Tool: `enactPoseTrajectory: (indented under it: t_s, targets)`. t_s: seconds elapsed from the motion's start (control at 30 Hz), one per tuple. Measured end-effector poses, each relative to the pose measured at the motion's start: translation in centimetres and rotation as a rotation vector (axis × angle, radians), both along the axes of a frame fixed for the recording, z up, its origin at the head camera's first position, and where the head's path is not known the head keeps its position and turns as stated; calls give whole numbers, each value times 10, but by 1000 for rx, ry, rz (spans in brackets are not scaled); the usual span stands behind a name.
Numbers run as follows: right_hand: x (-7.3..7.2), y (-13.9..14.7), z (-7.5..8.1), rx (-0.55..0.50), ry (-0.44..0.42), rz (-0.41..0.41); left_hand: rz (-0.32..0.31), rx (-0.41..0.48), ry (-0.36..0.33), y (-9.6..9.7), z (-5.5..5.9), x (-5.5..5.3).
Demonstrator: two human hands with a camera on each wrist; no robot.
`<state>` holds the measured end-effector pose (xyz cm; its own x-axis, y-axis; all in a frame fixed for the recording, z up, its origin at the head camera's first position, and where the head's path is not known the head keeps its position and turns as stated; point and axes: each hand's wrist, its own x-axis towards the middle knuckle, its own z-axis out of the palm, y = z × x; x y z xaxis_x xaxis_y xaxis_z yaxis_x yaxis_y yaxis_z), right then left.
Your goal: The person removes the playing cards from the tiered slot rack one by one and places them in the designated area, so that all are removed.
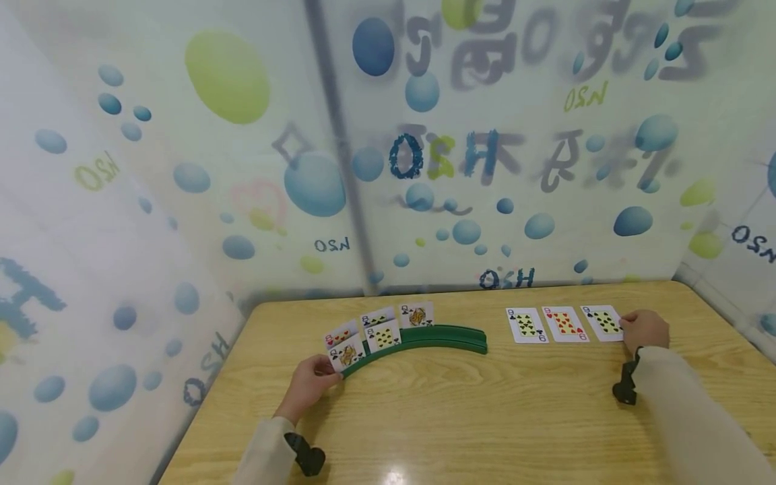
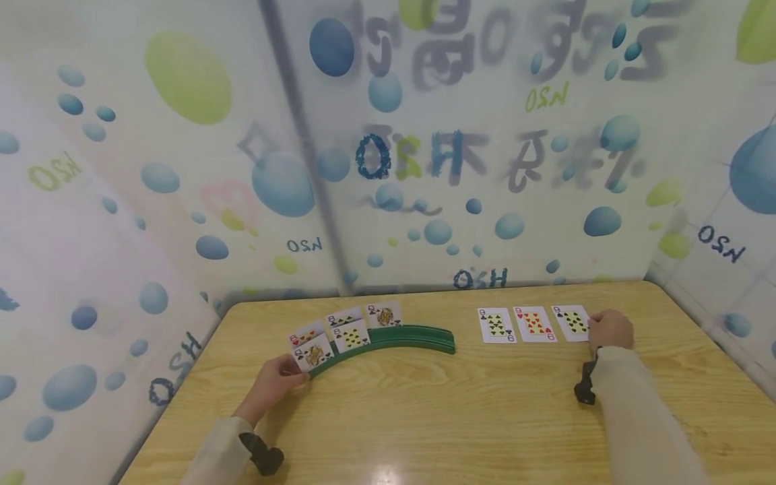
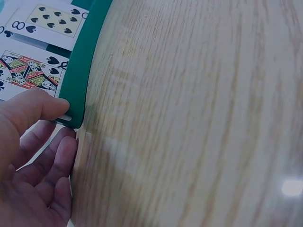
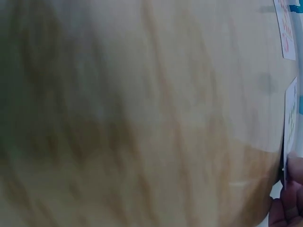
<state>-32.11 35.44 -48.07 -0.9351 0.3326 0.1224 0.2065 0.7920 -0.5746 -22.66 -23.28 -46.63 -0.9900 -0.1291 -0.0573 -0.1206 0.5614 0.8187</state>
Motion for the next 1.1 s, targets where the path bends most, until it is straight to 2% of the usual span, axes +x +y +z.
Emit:
enactPoseTrajectory:
  t_s: [0.2,0.57,0.8,0.97,1.1]
  targets:
    - [4,-3,5,4,-6,15,2,-4,-2,0,1,-1]
    - [4,-1,3,-8,-10,2,1,2,6,1,3,1]
    - [8,-8,11,-95,11,-55,-2,-12,8,0,4,2]
    - [5,-17,20,-132,82,11,-1,-12,4,1,5,3]
    - [2,-35,31,-162,143,87,-5,-8,2,1,4,2]
